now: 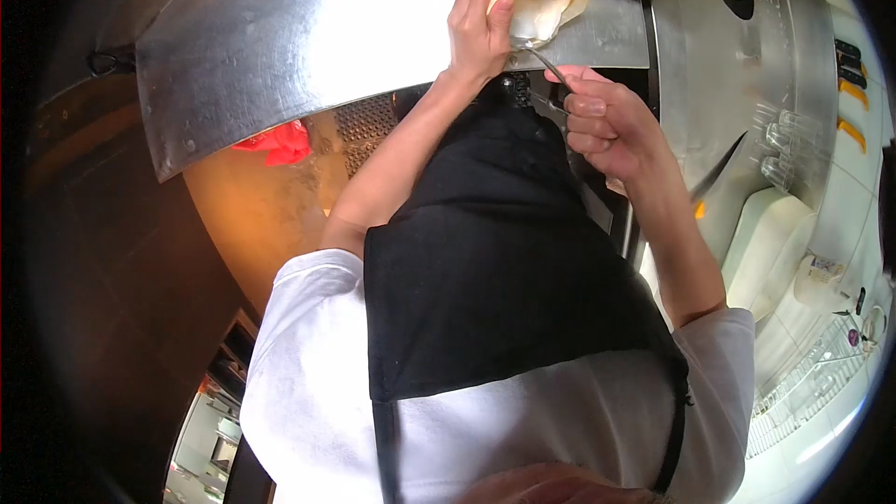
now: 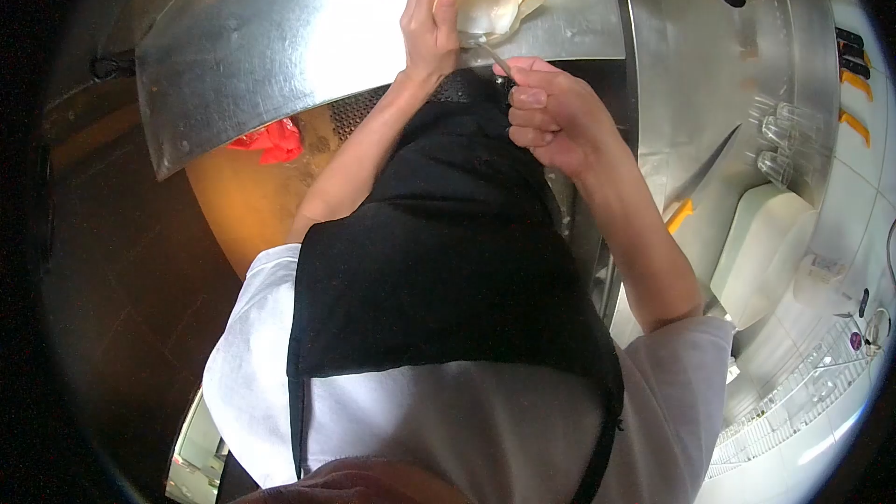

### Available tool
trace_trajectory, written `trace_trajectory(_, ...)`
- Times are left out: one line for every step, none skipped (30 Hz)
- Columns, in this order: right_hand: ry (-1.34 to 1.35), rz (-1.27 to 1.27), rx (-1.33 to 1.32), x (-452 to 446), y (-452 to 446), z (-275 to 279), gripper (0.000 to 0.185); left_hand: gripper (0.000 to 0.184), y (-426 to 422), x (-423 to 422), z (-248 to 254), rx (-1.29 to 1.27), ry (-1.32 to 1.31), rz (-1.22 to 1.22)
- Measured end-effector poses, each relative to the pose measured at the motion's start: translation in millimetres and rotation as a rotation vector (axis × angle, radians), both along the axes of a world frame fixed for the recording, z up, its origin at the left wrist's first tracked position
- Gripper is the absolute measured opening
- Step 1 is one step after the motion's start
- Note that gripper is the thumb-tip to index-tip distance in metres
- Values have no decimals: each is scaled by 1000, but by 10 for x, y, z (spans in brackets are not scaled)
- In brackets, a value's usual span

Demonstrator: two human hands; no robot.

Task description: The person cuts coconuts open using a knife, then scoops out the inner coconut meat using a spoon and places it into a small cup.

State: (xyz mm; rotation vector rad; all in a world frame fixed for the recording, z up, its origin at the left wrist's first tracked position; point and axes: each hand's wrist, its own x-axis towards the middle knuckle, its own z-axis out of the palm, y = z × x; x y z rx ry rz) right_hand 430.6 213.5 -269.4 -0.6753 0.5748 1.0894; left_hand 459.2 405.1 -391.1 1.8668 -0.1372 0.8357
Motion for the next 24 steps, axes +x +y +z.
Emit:
trace_trajectory(1,0,-6,-10,9,3,14,36,-15,-15,-19,-17,7,5)
trace_trajectory(3,-18,-32,-17,24,0,16,37,-28,-24,-37,-34,13,11)
trace_trajectory(5,-36,-57,-40,54,7,18,38,-26,-50,-48,-51,19,17)
trace_trajectory(7,-54,-81,-47,87,2,20,38,-18,-84,-82,-86,50,29)
trace_trajectory(-74,8,-189,-50,124,1,19,39,-15,-131,-88,-121,81,39)
trace_trajectory(-153,68,-298,-55,172,-4,18,40,-3,-173,-93,-158,113,48)
trace_trajectory(-237,128,-405,-37,192,-5,17,43,21,-193,-83,-221,164,8)
trace_trajectory(-366,216,-500,-28,198,-2,17,46,72,-226,-26,-281,219,-33)
trace_trajectory(-491,304,-595,-34,200,4,17,49,125,-250,22,-342,280,-75)
trace_trajectory(-620,394,-689,-23,203,0,17,53,189,-186,80,-292,367,-83)
trace_trajectory(-746,433,-704,-10,183,-54,19,56,258,-87,170,-241,456,-91)
trace_trajectory(-867,474,-719,-7,143,-144,20,59,300,-10,287,-191,550,-99)
trace_trajectory(-992,512,-732,-25,118,-213,22,60,321,75,458,11,585,-138)
trace_trajectory(-1080,509,-766,-77,120,-248,25,59,301,69,479,20,601,-160)
trace_trajectory(-1172,506,-799,-116,136,-273,27,58,265,72,493,29,613,-178)
trace_trajectory(-1117,473,-777,-132,174,-253,29,57,234,98,501,41,620,-196)
trace_trajectory(-1062,439,-755,-147,211,-233,32,52,193,105,417,56,473,-126)
trace_trajectory(-848,380,-675,-191,271,-144,35,50,169,66,341,17,450,-91)
trace_trajectory(-634,323,-594,-219,296,-86,38,48,145,25,269,-24,429,-55)
trace_trajectory(-534,301,-515,-214,275,-73,39,46,126,9,250,-66,402,-17)
trace_trajectory(-431,277,-438,-224,234,-66,41,44,105,-24,238,-91,383,-5)
trace_trajectory(-332,253,-359,-225,206,-71,43,43,91,-47,236,-116,358,9)
trace_trajectory(-313,229,-325,-233,193,-90,44,41,82,-78,233,-141,338,23)
trace_trajectory(-290,207,-291,-243,181,-111,46,40,76,-114,233,-150,336,16)
